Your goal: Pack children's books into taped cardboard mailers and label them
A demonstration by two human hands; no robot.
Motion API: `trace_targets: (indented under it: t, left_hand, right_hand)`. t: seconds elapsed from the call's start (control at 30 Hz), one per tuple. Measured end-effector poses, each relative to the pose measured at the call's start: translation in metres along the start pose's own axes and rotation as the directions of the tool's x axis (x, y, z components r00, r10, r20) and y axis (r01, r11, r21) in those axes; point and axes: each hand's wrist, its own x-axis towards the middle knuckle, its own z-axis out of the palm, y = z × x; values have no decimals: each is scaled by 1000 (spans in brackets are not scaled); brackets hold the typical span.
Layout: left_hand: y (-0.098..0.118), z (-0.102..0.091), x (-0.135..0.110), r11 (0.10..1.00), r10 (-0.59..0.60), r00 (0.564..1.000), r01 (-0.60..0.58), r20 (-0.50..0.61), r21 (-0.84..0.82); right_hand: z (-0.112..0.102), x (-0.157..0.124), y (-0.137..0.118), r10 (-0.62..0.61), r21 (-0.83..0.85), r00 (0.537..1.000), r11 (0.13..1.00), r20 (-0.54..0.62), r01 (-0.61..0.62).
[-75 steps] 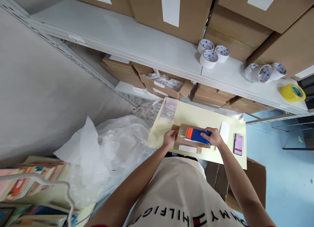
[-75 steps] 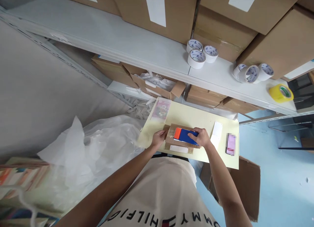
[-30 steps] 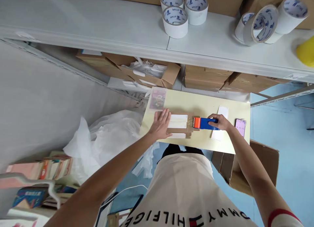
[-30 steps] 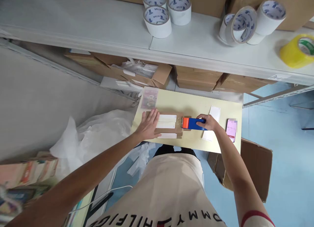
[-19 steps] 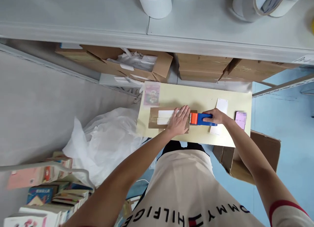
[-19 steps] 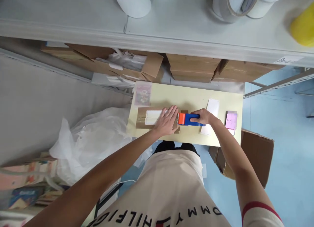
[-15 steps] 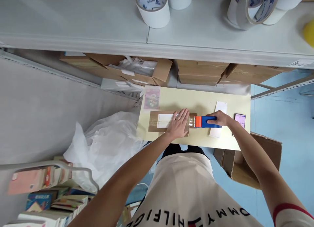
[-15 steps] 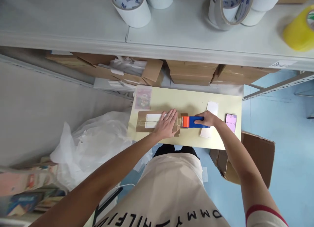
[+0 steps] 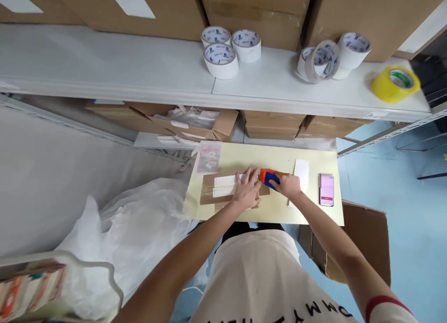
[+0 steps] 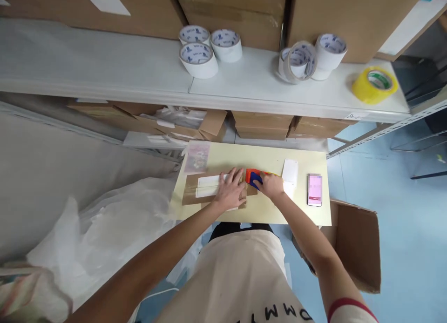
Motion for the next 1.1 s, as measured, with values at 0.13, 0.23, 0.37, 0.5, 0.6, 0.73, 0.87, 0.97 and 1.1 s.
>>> trace_targets:
  t: [0.13,0.23,0.37,0.5,0.6,0.73,0.87,0.97,1.1]
  left_hand:
    - [-16,2,4,994,-37,996,28,-83,-109]
    - [-31,0,3,989,-9,991,-11,-133,-150]
    - [-50,6,-6,993,90,980,-103,-179,-61]
    - [-57,22,-14,999,-32,977,32,-213,-1]
    - [-58,30,-16,997,-79,976,81,-205,2]
    - [-64,26,-19,997,-45,985,35,-169,-64]
    - [-76,17,-38,967,-223,945,184,-238,-177]
    - [-88,19,-66,859,-489,810,381,-325,-342]
    - [-113,37,-100,536,-783,573,428,-240,-728]
  right_hand:
    - [16,-18,36,162,350,979,930,-120,-111]
    - [45,-27,49,103,521,985,853,-135,-18]
    - [92,-33,47,0,555,978,823,-208,118]
    - [126,-34,29,36,464,990,885,-136,31]
    - [137,-29,16,71,398,996,917,-61,-41]
    - [138,-22,6,93,341,995,937,-29,-78]
    - [126,-25,2,71,301,991,953,-113,-34]
    - [106,-24,-7,2,338,979,939,-204,68]
    - [80,-3,-32,-113,535,982,826,-149,176]
